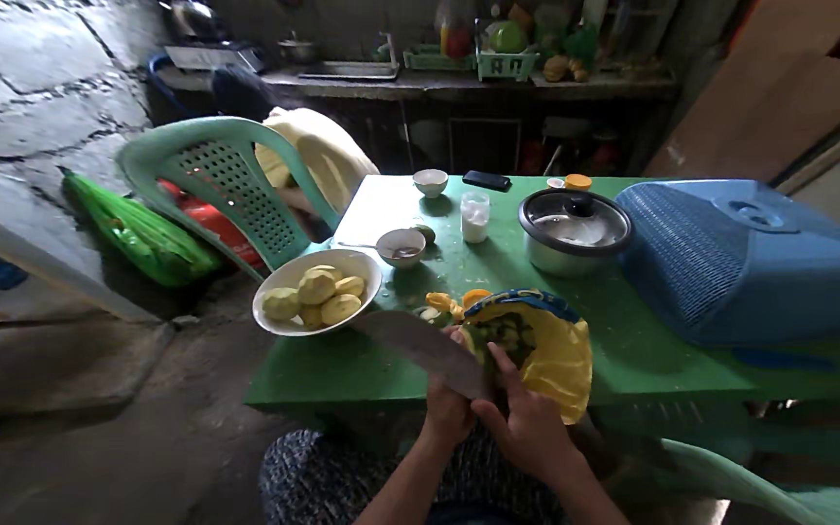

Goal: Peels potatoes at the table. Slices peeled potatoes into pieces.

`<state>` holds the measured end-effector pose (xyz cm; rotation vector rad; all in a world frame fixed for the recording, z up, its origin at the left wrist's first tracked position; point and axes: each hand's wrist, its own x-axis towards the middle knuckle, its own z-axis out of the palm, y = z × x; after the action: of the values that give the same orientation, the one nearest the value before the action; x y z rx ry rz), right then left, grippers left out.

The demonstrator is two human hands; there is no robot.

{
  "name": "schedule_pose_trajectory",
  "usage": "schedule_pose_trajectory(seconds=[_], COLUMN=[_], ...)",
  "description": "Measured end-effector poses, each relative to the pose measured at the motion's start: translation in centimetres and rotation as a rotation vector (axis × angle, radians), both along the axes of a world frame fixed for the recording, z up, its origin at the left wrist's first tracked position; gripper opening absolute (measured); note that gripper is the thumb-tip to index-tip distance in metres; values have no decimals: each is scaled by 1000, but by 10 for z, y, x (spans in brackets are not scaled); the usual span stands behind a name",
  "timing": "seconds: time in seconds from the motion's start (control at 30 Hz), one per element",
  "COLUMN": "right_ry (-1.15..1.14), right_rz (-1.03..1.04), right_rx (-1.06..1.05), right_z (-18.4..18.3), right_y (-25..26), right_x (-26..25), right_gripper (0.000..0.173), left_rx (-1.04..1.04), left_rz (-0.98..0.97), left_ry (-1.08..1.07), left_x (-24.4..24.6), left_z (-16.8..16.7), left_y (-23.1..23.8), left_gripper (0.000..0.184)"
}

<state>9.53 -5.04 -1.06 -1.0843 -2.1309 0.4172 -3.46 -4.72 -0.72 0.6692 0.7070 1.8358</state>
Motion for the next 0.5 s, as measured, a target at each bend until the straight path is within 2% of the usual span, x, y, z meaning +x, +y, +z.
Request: schedule_pose_trajectory(seconds=[0.13, 0.3, 0.43, 0.5], right_ry=[44, 48, 98, 104], right_rz=[64, 84, 94, 103], right_rx=[-232, -202, -276, -301], right_z=[10, 10, 12, 12], right_y=[8, 13, 19, 22], right_x=[2, 3, 3, 3], right_gripper=[92, 93, 89, 89], left_rx=[-12, 23, -19, -41], left_rz=[-57, -106, -118, -123], left_ry=[32, 114, 261, 283], left_x=[-1, -12, -10, -12], left_z=[-4, -4, -9, -8], left_y=[1, 6, 5, 5], left_gripper=[26, 28, 44, 44])
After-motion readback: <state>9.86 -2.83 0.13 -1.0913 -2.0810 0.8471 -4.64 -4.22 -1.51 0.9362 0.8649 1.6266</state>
